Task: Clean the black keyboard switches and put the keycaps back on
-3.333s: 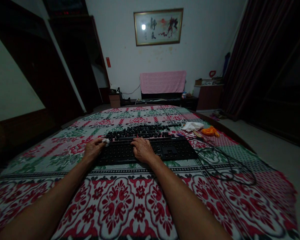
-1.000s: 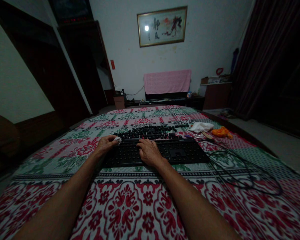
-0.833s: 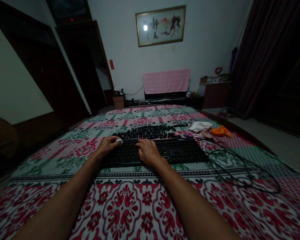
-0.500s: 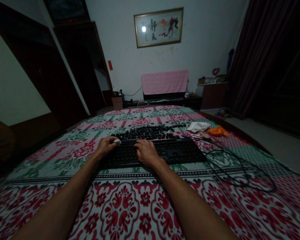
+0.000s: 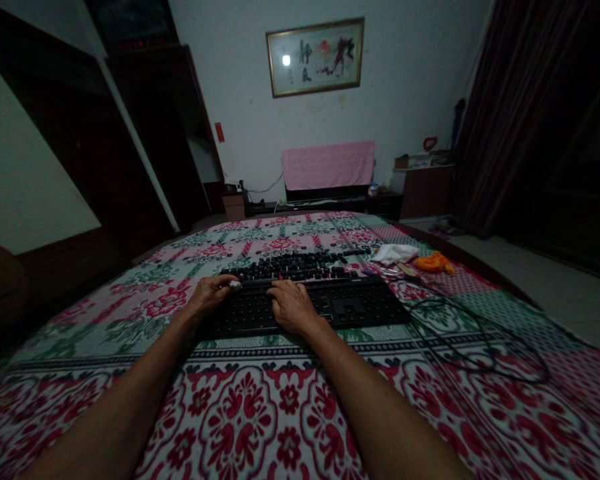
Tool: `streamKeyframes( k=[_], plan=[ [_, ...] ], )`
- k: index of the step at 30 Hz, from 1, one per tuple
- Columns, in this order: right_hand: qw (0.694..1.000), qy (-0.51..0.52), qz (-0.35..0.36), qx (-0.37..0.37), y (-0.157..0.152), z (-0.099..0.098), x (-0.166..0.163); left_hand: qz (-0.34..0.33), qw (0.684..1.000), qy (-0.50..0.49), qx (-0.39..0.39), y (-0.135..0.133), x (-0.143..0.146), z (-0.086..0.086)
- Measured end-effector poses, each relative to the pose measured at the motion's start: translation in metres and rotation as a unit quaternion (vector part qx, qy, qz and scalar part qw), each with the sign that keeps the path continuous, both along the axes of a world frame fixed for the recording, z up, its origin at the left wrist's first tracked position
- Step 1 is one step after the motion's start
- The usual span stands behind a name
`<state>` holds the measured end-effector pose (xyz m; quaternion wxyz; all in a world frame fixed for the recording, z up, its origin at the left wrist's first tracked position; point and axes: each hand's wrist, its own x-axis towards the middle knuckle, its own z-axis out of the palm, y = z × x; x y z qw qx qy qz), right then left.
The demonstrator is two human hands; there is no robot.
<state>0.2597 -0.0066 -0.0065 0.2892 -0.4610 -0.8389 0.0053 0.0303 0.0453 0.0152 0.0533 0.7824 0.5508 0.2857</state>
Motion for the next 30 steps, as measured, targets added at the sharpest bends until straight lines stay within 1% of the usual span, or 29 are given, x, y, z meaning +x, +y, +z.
streamKeyframes(
  k=[3, 6, 9, 12, 14, 17, 19, 23, 25, 30],
  plan=[
    [1.000, 0.002, 0.002, 0.002, 0.001, -0.001, 0.000, -0.036, 0.999, 0.009, 0.012, 0.000, 0.006, -0.002],
    [1.000, 0.005, -0.001, 0.003, 0.001, -0.002, 0.000, -0.063, 0.995, 0.062, 0.036, 0.002, 0.010, -0.006],
    [1.000, 0.006, 0.000, 0.003, 0.002, -0.002, 0.000, -0.046, 0.991, 0.118, 0.053, 0.005, 0.006, -0.007],
    [1.000, 0.006, -0.001, 0.002, 0.001, -0.002, 0.000, -0.015, 0.987, 0.146, 0.068, 0.005, 0.004, -0.005],
    [1.000, 0.006, -0.002, 0.002, 0.001, -0.001, 0.000, -0.017, 0.986, 0.143, 0.080, 0.004, 0.007, -0.005],
    [1.000, 0.005, -0.003, 0.003, 0.000, 0.000, 0.000, -0.052, 0.985, 0.134, 0.091, 0.003, 0.015, -0.005],
    [1.000, 0.006, -0.002, 0.002, -0.001, 0.000, 0.000, -0.060, 0.984, 0.139, 0.091, 0.003, 0.017, -0.006],
    [1.000, 0.005, 0.000, -0.001, 0.000, 0.001, 0.000, -0.006, 0.986, 0.143, 0.082, 0.004, 0.012, -0.007],
    [1.000, 0.005, 0.001, -0.001, 0.000, 0.000, 0.000, 0.000, 0.988, 0.132, 0.082, 0.005, 0.012, -0.007],
    [1.000, 0.003, 0.000, 0.003, 0.001, -0.001, 0.000, -0.066, 0.985, 0.115, 0.111, 0.003, 0.026, -0.010]
  ],
)
